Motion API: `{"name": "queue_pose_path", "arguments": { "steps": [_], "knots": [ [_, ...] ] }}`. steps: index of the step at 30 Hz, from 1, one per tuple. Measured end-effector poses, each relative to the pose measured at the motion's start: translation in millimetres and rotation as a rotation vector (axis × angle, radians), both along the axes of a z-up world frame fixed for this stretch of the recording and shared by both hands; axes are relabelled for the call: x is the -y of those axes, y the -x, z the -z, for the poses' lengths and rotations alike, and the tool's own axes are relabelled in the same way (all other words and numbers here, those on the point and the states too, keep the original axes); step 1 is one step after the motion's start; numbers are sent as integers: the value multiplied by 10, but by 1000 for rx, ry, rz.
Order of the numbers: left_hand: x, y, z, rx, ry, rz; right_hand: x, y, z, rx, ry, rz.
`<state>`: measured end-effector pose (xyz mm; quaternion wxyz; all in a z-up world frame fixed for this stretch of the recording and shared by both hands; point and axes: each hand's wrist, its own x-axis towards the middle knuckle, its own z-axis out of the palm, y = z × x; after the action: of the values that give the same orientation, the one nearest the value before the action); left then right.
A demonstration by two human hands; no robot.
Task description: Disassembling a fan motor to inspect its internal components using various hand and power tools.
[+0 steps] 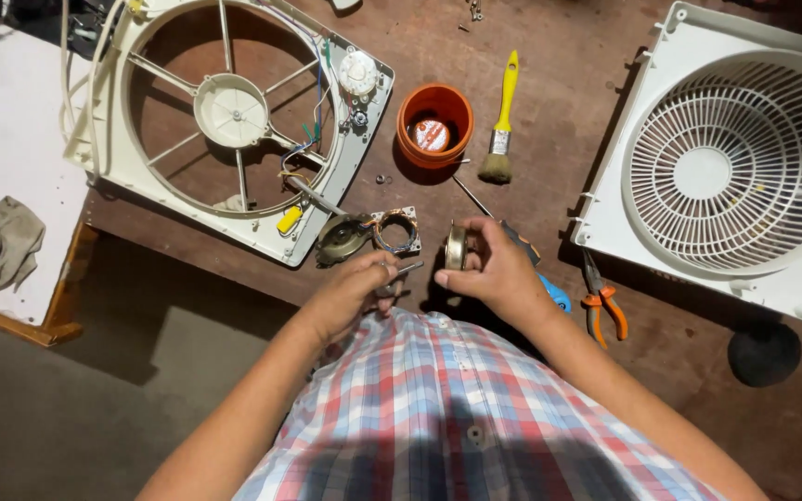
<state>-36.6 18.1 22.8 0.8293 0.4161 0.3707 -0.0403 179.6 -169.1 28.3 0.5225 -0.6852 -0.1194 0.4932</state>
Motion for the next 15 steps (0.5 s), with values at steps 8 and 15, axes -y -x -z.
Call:
{"name": "queue_pose_path", "arguments": {
  "steps": [8,15],
  "knots": [
    [-47,121,-91,-85,-140,124,-693,-199,-215,862,447,-760],
    [-143,206,-197,-62,-321,227,-635,-223,74,1117,364,-739]
  ]
}}
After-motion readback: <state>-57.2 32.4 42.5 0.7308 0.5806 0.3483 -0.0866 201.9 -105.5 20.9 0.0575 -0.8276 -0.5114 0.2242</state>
